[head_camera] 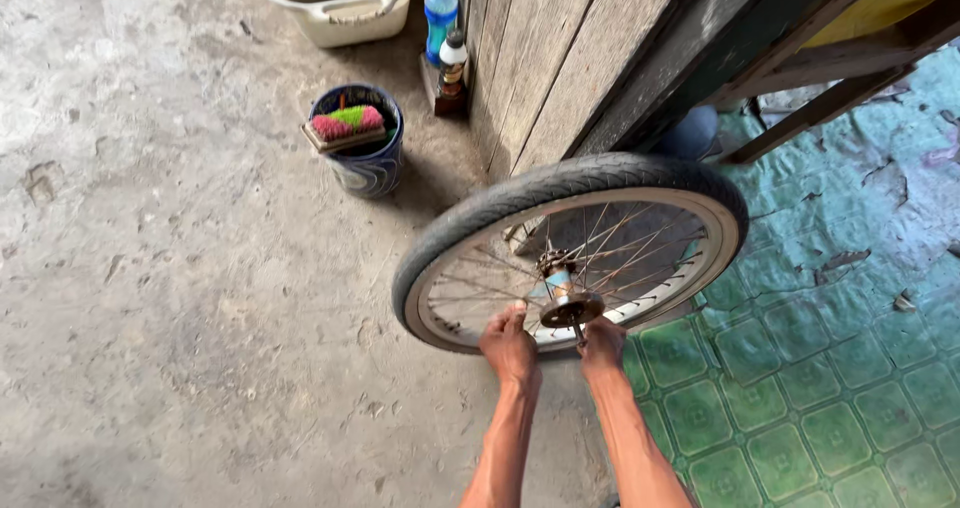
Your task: The person uses a wrench to loosen the axle nut of the rear wheel of a red bicycle held on a stand, then pulls the wheel free from the frame. They carry the wheel outside, set it on the concrete ground, and work on the hub and axle by hand, turning the hub components while seated on the ground.
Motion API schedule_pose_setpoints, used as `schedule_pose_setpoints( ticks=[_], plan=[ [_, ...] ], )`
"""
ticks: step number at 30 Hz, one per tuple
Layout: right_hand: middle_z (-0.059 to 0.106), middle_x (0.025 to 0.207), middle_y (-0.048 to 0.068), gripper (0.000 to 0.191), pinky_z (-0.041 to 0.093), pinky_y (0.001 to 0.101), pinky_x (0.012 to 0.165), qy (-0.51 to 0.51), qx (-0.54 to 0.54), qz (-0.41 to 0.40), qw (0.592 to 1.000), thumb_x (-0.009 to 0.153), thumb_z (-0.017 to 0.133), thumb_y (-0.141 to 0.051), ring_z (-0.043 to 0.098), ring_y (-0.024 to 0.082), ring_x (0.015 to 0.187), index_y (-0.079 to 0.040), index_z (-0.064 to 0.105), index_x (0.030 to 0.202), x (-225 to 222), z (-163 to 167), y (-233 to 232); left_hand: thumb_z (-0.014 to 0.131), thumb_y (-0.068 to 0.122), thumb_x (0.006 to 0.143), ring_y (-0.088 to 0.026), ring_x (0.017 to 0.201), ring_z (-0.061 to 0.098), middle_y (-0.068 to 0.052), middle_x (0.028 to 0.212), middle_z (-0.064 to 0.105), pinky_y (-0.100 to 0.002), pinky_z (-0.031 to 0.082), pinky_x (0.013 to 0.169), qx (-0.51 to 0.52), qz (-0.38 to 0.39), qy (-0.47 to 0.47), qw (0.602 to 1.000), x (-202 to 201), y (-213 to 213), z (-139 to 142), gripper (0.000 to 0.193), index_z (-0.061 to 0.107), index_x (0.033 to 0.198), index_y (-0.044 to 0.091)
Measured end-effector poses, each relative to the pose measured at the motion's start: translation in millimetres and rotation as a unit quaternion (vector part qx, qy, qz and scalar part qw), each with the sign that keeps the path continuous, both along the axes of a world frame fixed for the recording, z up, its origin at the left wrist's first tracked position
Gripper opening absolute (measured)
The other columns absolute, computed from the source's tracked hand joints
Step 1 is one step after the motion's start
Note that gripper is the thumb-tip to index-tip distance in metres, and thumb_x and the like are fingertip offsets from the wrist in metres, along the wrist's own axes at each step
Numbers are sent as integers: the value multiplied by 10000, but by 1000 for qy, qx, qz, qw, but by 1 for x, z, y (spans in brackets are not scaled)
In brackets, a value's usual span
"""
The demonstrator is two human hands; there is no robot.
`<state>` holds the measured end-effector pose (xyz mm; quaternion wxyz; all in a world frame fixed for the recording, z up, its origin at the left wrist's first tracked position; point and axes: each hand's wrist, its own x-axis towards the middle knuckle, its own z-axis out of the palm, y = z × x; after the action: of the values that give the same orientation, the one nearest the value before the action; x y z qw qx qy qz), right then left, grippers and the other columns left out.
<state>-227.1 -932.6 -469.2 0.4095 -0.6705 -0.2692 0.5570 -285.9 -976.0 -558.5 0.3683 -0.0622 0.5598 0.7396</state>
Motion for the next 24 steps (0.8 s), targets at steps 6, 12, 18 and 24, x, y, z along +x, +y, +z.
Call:
schedule_pose_setpoints(
  ticks=[6, 12, 18, 24],
  plan=[
    [444, 623, -48, 131, 225, 285, 475, 84, 52, 56, 994, 824, 650, -11, 345, 80, 527, -124, 667, 761, -2, -3, 1, 751, 141, 863, -140, 497, 365, -9, 608, 526, -335, 260, 467, -51, 60, -127, 989, 2, -2, 1, 126, 757, 913, 26],
    [391, 583, -20, 100, 221, 324, 432, 5, -43, 8, 999, 767, 578, -16, 317, 112, 463, -100, 602, 719, 0, -6, 0, 775, 184, 910, -72, 484, 416, 42, 621, 533, -283, 317, 431, -3, -14, -94, 995, 0, -6, 1, 171, 729, 890, 20],
    [461, 574, -33, 94, 204, 286, 414, 91, -4, 49, 995, 840, 685, -107, 364, 77, 454, -91, 629, 765, 7, -6, 0, 762, 109, 835, -108, 422, 444, 1, 566, 559, -297, 318, 400, -60, 10, -114, 992, 4, -7, -5, 90, 759, 868, 26],
    [460, 500, -5, 119, 257, 291, 383, 29, -22, 11, 999, 862, 625, -145, 379, 113, 396, -99, 699, 781, 12, -7, -4, 737, 80, 828, -106, 416, 457, 3, 634, 691, -299, 307, 391, -5, -30, -87, 996, 1, -12, -6, 90, 775, 865, 7]
  ],
)
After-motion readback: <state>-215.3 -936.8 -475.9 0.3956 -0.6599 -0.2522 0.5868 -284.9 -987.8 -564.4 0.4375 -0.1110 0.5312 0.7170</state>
